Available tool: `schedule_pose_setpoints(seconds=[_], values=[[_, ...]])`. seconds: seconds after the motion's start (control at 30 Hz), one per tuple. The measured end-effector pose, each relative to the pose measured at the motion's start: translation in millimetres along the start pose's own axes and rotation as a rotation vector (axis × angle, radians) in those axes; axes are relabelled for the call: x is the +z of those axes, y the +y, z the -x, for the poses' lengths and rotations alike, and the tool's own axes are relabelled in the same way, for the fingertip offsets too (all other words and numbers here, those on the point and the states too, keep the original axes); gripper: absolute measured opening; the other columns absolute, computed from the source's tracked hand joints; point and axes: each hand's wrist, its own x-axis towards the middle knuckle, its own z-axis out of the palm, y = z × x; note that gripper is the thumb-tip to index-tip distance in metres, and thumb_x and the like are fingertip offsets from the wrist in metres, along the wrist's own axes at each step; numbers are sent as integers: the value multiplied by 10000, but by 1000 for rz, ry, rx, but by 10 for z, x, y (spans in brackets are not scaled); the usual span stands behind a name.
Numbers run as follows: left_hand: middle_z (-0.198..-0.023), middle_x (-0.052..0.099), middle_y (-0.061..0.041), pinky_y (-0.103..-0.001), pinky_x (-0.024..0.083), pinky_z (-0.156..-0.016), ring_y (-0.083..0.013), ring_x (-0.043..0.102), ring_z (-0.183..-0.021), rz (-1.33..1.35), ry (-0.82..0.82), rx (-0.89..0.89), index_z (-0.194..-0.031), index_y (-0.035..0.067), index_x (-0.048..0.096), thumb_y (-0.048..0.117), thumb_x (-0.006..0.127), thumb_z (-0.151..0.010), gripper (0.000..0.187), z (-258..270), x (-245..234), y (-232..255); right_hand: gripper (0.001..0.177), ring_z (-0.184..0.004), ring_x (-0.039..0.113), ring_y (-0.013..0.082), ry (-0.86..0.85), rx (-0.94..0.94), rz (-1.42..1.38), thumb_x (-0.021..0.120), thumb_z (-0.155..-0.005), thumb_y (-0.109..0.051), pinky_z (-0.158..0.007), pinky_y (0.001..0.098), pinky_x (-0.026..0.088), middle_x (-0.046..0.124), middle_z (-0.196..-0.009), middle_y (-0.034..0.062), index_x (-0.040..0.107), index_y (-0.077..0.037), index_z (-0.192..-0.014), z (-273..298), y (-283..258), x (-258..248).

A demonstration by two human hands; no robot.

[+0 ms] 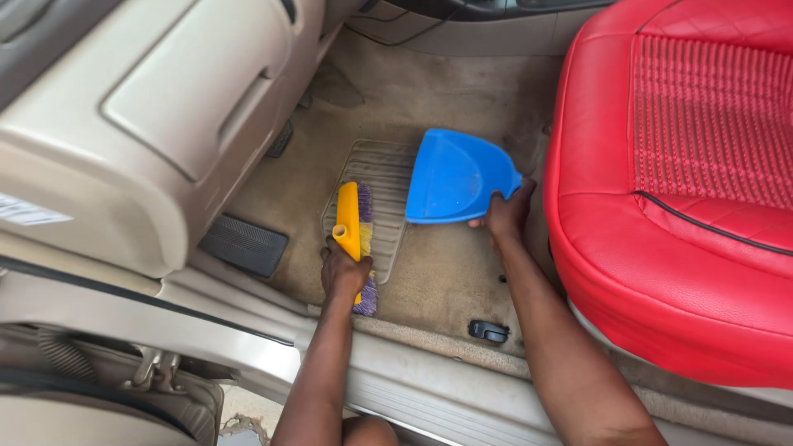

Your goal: Sweeping the floor mat and carpet area of a car using a brush and dustpan.

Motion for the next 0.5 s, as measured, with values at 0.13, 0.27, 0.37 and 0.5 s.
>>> schedule_pose_setpoints(seconds=[0.13, 0.27, 0.37, 0.5], values=[[-1406, 494, -239, -497, 497, -1018, -424, 583, -1233, -33, 17, -116, -1407, 36, 403, 342, 822, -745, 841, -103, -32, 6, 540, -777, 718, 323, -256, 57, -282, 499, -949, 21, -417, 372, 594, 554, -1312, 210, 280, -60, -1436, 44, 20, 105], [-1388, 516, -236, -484, 523, -1003, -417, 614, -1206, -32, 2, -140, -1411, 20, 402, 376, 811, -767, 843, -87, -36, 34, 479, -781, 738, 315, -401, 118, -339, 531, -991, -5, -439, 360, 614, 610, -1282, 278, 381, 25, -1445, 362, -6, -53], [-1393, 518, -221, -493, 536, -975, -416, 624, -1189, -11, 1, -152, -1383, 6, 415, 393, 804, -772, 821, -119, 22, -13, 552, -771, 717, 308, -417, 178, -323, 540, -981, -44, -446, 370, 621, 567, -1296, 240, 262, -47, -1459, 612, -212, -203], [-1374, 540, -228, -510, 533, -977, -423, 624, -1193, -35, 51, -120, -1360, 14, 449, 468, 768, -819, 775, -224, 167, -134, 608, -787, 724, 296, -608, 148, -338, 584, -959, -64, -422, 378, 607, 542, -1314, 197, 267, -52, -1477, 953, -599, -436]])
